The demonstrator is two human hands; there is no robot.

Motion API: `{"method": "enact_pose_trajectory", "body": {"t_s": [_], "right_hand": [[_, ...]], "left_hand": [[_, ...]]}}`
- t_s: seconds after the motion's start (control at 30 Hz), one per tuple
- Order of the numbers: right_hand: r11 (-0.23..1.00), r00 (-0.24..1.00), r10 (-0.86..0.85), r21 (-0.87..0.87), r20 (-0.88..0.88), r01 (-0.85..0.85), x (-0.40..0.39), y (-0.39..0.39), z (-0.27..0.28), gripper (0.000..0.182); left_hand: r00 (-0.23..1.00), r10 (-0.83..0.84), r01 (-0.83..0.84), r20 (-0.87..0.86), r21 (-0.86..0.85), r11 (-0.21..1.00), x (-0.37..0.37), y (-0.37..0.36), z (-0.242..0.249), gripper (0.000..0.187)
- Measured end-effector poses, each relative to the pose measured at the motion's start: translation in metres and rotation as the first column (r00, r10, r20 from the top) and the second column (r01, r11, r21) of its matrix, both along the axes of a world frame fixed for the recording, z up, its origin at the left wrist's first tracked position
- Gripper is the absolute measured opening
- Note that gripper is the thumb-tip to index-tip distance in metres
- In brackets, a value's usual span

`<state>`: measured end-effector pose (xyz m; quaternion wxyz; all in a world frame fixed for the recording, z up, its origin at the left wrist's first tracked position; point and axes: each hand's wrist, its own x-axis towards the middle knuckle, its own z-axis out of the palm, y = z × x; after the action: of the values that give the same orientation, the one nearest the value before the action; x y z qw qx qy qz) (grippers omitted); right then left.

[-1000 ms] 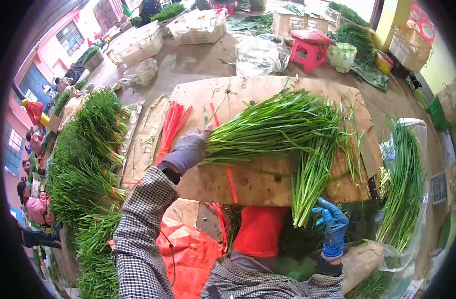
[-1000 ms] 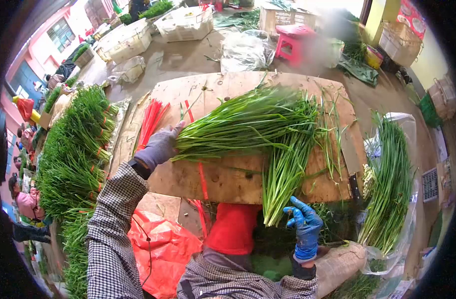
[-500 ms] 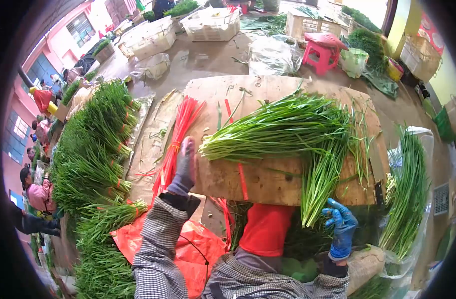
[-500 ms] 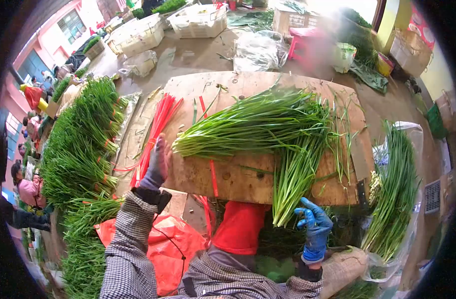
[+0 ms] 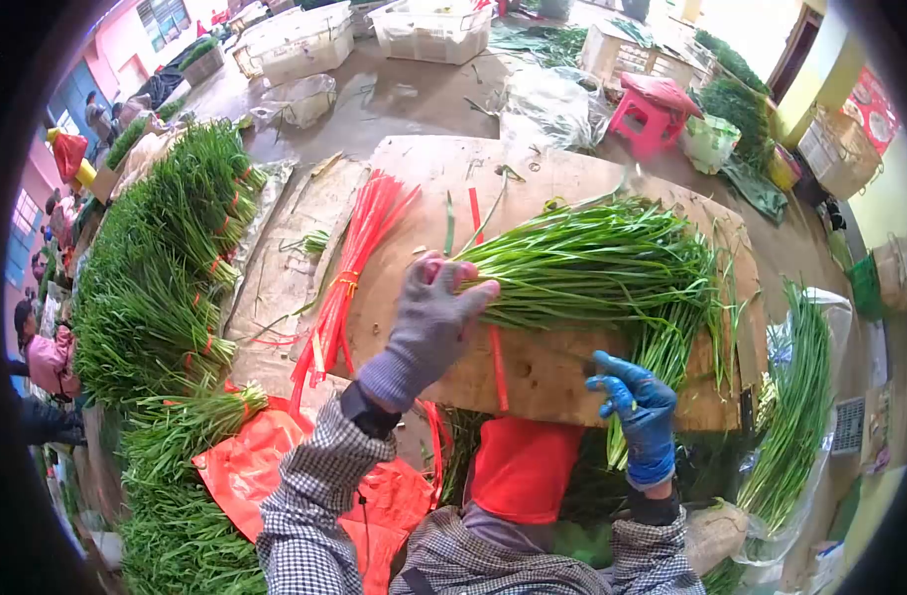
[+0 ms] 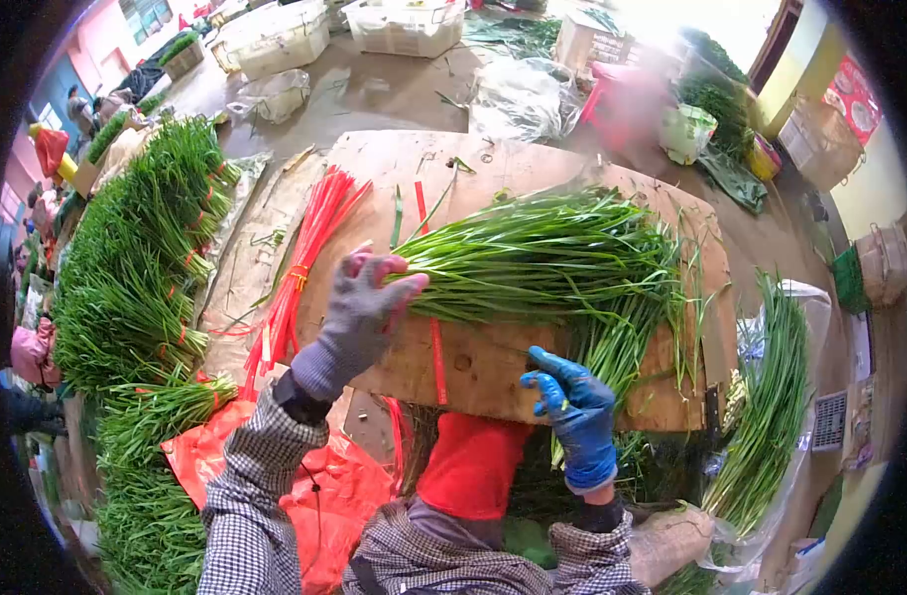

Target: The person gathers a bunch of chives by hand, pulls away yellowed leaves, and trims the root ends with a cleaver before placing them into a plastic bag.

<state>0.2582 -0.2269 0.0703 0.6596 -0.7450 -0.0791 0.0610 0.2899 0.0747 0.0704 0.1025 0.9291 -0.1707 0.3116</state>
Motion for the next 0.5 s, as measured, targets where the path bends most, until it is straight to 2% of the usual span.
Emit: {"method": "enact_pose_trajectory", "body": {"t_s": [0.03,0.1,0.13,0.17,0.23,0.27,0.3,0.37,0.4,0.5], "right_hand": [[1.0,1.0,0.016,0.014,-0.015,-0.016,0.0,0.007,-0.001,0.026],[0.999,1.0,0.01,0.037,-0.002,-0.01,-0.001,0.013,-0.003,0.026],[0.999,0.999,0.023,0.033,-0.028,-0.022,-0.002,0.011,-0.006,0.028],[0.999,0.998,0.037,0.03,-0.053,-0.035,-0.002,0.01,-0.009,0.03],[1.0,0.999,0.012,0.018,-0.049,-0.011,-0.002,0.003,-0.015,0.029],[1.0,0.997,-0.005,0.026,-0.072,0.007,-0.001,0.0,-0.017,0.029],[0.999,0.995,-0.02,0.035,-0.095,0.023,0.0,-0.004,-0.019,0.029],[1.0,0.994,-0.002,-0.001,-0.113,0.002,0.0,-0.009,-0.022,0.029],[1.0,0.996,0.0,-0.021,-0.092,-0.002,-0.001,-0.008,-0.021,0.029],[1.0,0.997,-0.01,-0.022,-0.079,0.008,-0.004,-0.011,-0.022,0.029]], "left_hand": [[1.0,0.004,-0.004,-0.001,-0.004,1.0,0.007,0.0,-0.005,0.022],[0.987,-0.012,0.013,-0.161,0.005,1.0,0.026,-0.002,-0.014,0.031],[0.997,-0.058,0.059,-0.05,0.027,0.998,0.036,-0.002,-0.016,0.024],[0.996,-0.063,0.064,-0.055,0.023,0.998,0.04,-0.002,-0.019,0.024],[0.882,-0.041,-0.089,-0.47,-0.251,0.964,0.045,-0.006,-0.008,0.019],[0.891,0.082,-0.207,-0.447,-0.24,0.949,0.051,-0.005,-0.017,0.019],[0.888,0.083,-0.209,-0.453,-0.237,0.949,0.057,-0.002,-0.023,0.019],[0.937,-0.016,0.025,-0.348,0.021,0.999,0.065,0.006,-0.033,0.019],[0.955,-0.084,0.119,-0.286,0.11,0.987,0.059,0.001,-0.013,0.02],[0.954,-0.094,0.102,-0.286,0.014,0.995,0.061,0.001,-0.02,0.012]]}}
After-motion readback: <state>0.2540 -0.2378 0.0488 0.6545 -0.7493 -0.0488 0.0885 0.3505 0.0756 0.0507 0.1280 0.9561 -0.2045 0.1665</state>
